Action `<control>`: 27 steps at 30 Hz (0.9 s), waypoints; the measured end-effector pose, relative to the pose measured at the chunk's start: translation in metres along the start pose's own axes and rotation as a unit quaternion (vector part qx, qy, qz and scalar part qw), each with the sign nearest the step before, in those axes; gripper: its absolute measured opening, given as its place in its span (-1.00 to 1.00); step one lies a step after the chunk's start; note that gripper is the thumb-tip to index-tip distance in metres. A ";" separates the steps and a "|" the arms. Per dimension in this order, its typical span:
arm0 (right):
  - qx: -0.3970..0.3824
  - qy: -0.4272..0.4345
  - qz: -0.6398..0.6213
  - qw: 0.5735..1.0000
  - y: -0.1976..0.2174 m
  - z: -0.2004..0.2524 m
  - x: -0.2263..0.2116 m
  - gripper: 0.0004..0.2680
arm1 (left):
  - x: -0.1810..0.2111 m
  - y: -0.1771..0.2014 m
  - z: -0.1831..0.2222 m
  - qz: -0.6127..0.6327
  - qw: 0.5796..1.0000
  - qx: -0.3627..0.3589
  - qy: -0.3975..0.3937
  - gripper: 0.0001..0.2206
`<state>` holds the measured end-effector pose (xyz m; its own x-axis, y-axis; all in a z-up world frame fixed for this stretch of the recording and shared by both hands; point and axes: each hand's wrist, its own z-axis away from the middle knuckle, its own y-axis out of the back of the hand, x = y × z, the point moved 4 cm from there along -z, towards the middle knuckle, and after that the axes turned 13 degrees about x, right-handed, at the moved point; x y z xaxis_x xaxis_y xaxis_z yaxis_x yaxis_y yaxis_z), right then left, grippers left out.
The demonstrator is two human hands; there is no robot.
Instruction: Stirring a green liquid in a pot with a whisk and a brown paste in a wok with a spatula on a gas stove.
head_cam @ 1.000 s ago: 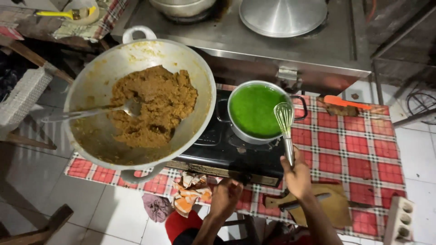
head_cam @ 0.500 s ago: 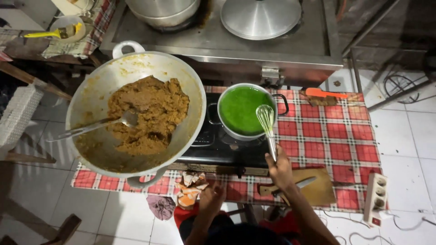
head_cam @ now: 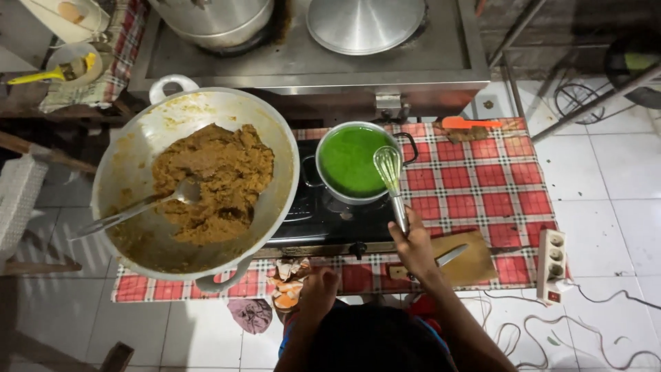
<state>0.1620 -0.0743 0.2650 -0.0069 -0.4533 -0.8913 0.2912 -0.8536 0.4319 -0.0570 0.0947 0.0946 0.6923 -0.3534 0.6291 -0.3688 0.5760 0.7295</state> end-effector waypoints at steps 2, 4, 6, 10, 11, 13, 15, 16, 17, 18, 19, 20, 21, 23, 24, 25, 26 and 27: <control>0.022 0.024 0.010 0.999 -0.003 -0.003 0.016 -0.64 | 0.031 0.000 -0.006 0.076 0.996 -0.029 -0.043 -0.59; 0.042 0.052 0.019 0.998 -0.004 -0.004 0.013 -0.62 | 0.063 -0.005 -0.014 0.153 0.983 -0.054 -0.087 -0.71; -0.002 0.100 -0.110 0.989 -0.006 0.001 -0.008 -0.65 | 0.114 -0.005 -0.002 -0.023 0.840 0.106 -0.532 -0.64; 0.016 0.120 -0.098 0.988 -0.010 -0.001 0.008 -0.71 | 0.202 0.027 0.006 0.404 0.909 -0.044 -0.096 -0.76; 0.043 0.064 -0.066 0.995 -0.012 -0.003 0.019 -0.66 | 0.212 0.028 0.007 0.464 0.882 -0.018 -0.076 -0.76; 0.070 0.005 -0.034 0.997 -0.015 0.001 0.042 -0.59 | 0.229 0.027 0.016 0.520 0.852 0.007 -0.055 -0.75; 0.076 0.034 -0.025 0.996 -0.020 -0.005 0.059 -0.60 | 0.244 0.024 0.016 0.517 0.856 0.023 -0.026 -0.76; 0.074 0.034 -0.025 0.996 -0.022 -0.003 0.052 -0.60 | 0.235 0.011 0.006 0.516 0.856 0.024 -0.024 -0.76; 0.076 0.077 -0.039 0.993 -0.022 0.000 0.041 -0.65 | 0.226 -0.003 -0.004 0.514 0.858 0.018 -0.023 -0.82; 0.079 0.119 -0.054 0.988 -0.022 0.003 0.031 -0.69 | 0.217 -0.017 -0.013 0.511 0.859 0.011 -0.021 -0.87; 0.078 0.118 -0.053 0.989 -0.022 0.007 0.035 -0.69 | 0.214 -0.018 -0.012 0.510 0.860 0.011 -0.020 -0.87; 0.076 0.159 -0.066 0.982 -0.023 0.009 0.036 -0.69 | 0.213 -0.019 -0.015 0.503 0.864 0.002 -0.018 -0.86; 0.075 0.200 -0.079 0.974 -0.023 0.011 0.036 -0.68 | 0.211 -0.020 -0.017 0.495 0.869 -0.006 -0.017 -0.83; 0.036 0.204 -0.073 0.975 -0.017 0.014 0.034 -0.59 | 0.205 -0.022 -0.018 0.463 0.886 0.002 -0.016 -0.82; 0.000 0.211 -0.067 0.975 -0.015 0.017 0.033 -0.50 | 0.202 -0.024 -0.018 0.431 0.902 0.008 -0.017 -0.81; -0.002 0.209 -0.066 0.976 -0.003 0.023 0.018 -0.50 | 0.204 -0.012 -0.012 0.431 0.902 0.008 -0.014 -0.81; -0.076 0.186 -0.078 0.976 0.001 0.028 0.004 -0.53 | 0.206 0.000 -0.011 0.361 0.932 0.000 -0.017 -0.79; -0.150 0.163 -0.090 0.971 0.005 0.033 -0.010 -0.56 | 0.209 0.013 -0.009 0.289 0.957 -0.009 -0.019 -0.74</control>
<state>0.1318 -0.0829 0.2808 0.2054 -0.1578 -0.9659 0.5787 -0.7763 0.2499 0.0888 0.0349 0.2328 0.3519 0.0022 0.9360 -0.6731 0.6955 0.2514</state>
